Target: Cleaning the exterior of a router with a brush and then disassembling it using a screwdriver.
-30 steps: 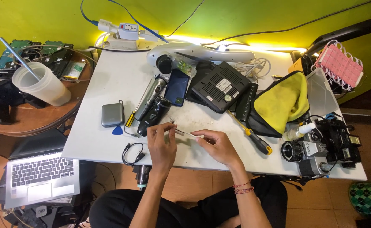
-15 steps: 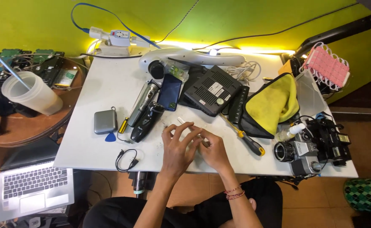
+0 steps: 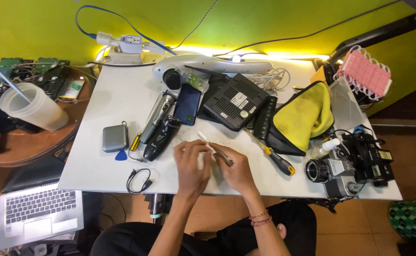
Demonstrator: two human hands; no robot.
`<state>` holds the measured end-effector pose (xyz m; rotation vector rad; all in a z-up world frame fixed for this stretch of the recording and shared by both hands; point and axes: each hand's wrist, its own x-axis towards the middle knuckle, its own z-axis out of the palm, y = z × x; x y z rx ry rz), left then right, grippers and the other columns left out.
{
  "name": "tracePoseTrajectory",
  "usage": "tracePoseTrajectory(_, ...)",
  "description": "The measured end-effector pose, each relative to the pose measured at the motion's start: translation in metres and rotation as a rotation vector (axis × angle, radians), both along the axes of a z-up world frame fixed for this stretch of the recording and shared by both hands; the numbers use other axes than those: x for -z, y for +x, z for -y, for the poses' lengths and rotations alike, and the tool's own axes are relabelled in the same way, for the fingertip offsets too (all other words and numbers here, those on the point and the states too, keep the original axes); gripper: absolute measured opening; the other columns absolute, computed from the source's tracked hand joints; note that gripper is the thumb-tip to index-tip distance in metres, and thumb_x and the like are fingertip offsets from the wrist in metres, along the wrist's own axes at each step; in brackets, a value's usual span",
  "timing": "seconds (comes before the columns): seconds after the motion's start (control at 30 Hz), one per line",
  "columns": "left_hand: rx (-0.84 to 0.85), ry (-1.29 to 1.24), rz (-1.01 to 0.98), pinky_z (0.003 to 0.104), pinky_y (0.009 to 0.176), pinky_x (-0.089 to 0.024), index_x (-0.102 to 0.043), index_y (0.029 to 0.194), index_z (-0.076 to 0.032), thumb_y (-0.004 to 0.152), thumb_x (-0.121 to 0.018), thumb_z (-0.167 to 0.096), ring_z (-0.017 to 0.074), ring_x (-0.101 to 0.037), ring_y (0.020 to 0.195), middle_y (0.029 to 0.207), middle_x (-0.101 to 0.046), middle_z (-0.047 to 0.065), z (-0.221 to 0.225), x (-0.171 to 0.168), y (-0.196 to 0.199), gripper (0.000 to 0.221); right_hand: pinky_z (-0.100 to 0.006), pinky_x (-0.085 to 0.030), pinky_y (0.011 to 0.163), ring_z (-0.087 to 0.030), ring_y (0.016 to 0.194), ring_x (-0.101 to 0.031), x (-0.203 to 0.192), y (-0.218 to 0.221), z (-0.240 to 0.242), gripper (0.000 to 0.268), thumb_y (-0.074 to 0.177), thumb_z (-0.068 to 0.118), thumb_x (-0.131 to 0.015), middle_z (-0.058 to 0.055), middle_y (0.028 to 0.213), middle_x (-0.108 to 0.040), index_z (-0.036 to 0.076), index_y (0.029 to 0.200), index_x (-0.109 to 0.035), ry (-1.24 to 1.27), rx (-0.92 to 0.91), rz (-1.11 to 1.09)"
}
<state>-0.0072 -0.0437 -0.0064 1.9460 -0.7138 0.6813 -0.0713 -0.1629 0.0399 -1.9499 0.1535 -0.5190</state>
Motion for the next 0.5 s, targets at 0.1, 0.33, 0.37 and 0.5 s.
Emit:
tracePoseTrajectory(0.1, -0.194, 0.013, 0.043, 0.034, 0.086, -0.042, -0.065, 0.087, -0.02, 0.093, -0.072, -0.016, 0.0206, -0.054, 0.101, 0.096, -0.065, -0.008, -0.025, -0.008, 0.007, 0.01, -0.034, -0.059, 0.072, -0.015, 0.082, -0.073, -0.007, -0.001, -0.003, 0.034, 0.093, 0.006, -0.066, -0.008, 0.104, -0.081, 0.017, 0.124, -0.077, -0.013, 0.001, -0.042)
tracePoseTrajectory(0.33, -0.327, 0.012, 0.036, 0.035, 0.086, -0.045, -0.066, 0.087, -0.014, 0.09, -0.077, -0.009, 0.0239, -0.057, 0.097, 0.093, -0.065, -0.001, -0.044, -0.007, 0.011, 0.012, -0.026, -0.049, 0.045, -0.009, 0.048, -0.047, 0.012, -0.003, 0.005, 0.036, 0.097, 0.008, -0.06, -0.007, 0.054, -0.061, 0.017, 0.127, -0.076, 0.097, -0.063, -0.119)
tracePoseTrajectory(0.37, -0.295, -0.005, 0.01, 0.036, 0.087, -0.046, -0.069, 0.095, -0.012, 0.087, -0.076, -0.005, 0.0261, -0.058, 0.099, 0.096, -0.066, 0.002, -0.043, -0.009, 0.009, 0.012, -0.026, -0.048, 0.046, -0.011, 0.048, -0.048, 0.015, -0.003, 0.007, 0.035, 0.097, 0.008, -0.06, -0.008, 0.053, -0.06, 0.017, 0.127, -0.076, 0.078, -0.078, -0.119)
tracePoseTrajectory(0.5, -0.188, -0.019, -0.074, 0.036, 0.09, -0.048, -0.074, 0.107, -0.01, 0.083, -0.077, -0.003, 0.0268, -0.059, 0.101, 0.098, -0.07, 0.004, -0.044, -0.012, 0.005, 0.025, -0.026, -0.047, 0.05, -0.012, 0.048, -0.05, -0.02, -0.009, -0.008, 0.034, 0.097, 0.011, -0.061, -0.009, 0.051, -0.061, 0.016, 0.126, -0.076, 0.043, -0.101, -0.121)
